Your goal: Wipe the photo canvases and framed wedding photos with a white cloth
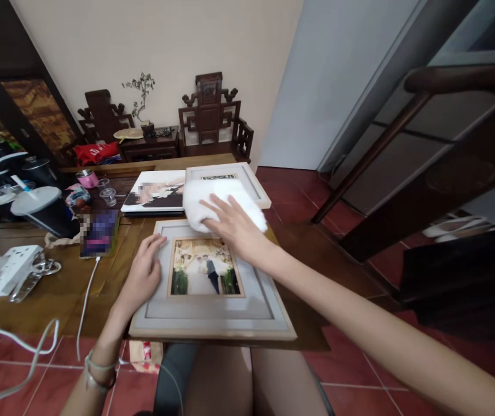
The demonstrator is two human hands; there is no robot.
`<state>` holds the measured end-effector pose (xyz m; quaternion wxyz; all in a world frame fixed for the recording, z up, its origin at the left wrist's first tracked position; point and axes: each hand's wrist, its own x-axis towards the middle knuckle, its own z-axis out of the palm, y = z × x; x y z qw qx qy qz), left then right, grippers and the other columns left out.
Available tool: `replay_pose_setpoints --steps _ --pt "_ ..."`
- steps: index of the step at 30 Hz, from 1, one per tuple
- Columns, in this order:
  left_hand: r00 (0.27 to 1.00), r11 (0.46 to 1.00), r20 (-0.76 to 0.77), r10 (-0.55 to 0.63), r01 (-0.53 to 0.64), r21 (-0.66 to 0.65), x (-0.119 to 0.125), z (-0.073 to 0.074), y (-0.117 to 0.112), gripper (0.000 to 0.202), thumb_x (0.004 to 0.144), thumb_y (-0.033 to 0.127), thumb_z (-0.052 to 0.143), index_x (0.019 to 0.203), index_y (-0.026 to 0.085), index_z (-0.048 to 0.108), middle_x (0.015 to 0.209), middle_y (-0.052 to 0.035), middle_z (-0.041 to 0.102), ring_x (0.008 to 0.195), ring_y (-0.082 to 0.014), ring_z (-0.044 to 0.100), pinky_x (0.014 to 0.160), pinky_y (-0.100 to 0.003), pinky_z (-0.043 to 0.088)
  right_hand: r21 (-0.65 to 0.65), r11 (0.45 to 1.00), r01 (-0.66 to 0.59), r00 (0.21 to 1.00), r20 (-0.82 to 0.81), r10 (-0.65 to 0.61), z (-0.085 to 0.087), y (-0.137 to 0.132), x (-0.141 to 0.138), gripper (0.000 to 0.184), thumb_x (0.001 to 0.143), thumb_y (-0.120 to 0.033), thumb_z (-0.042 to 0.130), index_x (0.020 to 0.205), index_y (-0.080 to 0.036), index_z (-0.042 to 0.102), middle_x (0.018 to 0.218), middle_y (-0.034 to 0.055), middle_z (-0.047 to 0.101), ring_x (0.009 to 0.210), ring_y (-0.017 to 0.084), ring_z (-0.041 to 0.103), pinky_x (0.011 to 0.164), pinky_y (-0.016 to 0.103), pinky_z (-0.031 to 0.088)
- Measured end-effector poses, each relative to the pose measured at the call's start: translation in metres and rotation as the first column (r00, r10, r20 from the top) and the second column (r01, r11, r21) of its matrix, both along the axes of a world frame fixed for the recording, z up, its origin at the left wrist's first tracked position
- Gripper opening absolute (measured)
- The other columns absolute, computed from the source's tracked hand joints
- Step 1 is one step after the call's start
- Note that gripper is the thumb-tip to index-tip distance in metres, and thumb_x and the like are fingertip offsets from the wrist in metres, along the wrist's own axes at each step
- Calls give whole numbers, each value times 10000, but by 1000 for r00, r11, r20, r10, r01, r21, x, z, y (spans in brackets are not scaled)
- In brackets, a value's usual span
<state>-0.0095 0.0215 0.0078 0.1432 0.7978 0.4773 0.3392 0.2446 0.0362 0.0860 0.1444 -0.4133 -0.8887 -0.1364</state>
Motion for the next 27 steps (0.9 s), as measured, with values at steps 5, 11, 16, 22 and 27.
replay_pose_setpoints --steps 5,11,16,22,27 --pt "994 998 111 17 -23 53 5 5 -4 261 827 71 434 1043 212 469 1274 -113 532 1271 -238 495 1110 -454 350 -101 984 -148 983 93 158 -23 35 -51 363 913 -38 469 1225 -170 599 1364 158 595 1378 293 417 1116 528 312" --pt "996 997 91 8 -15 71 6 8 -6 184 835 69 437 929 226 418 1244 -113 566 1220 -237 519 1062 -437 375 -146 985 -87 989 108 103 -50 45 -38 254 904 -77 526 1110 -164 646 1086 141 696 1275 263 501 1089 442 282" --pt "999 997 36 16 -18 75 6 6 -5 216 841 55 413 956 207 516 1227 -111 562 1247 -244 509 1079 -442 372 -169 985 41 990 141 -18 -48 34 21 376 813 52 498 1075 -154 670 1059 146 697 1110 250 616 1036 411 333" --pt "998 992 -52 32 -25 121 5 0 -3 284 872 58 373 1040 179 566 1215 -128 538 1250 -248 511 1095 -436 384 -174 974 144 978 174 -113 -39 7 67 529 703 132 438 1099 -124 677 1083 188 701 1221 284 581 1027 424 365" --pt "996 990 -72 49 -39 138 7 3 -5 301 878 63 363 1030 174 598 1289 -138 509 1298 -254 488 1121 -455 377 -234 968 90 990 123 -62 -35 -33 62 524 671 107 466 1069 -148 693 1122 174 703 1297 280 522 1074 455 351"
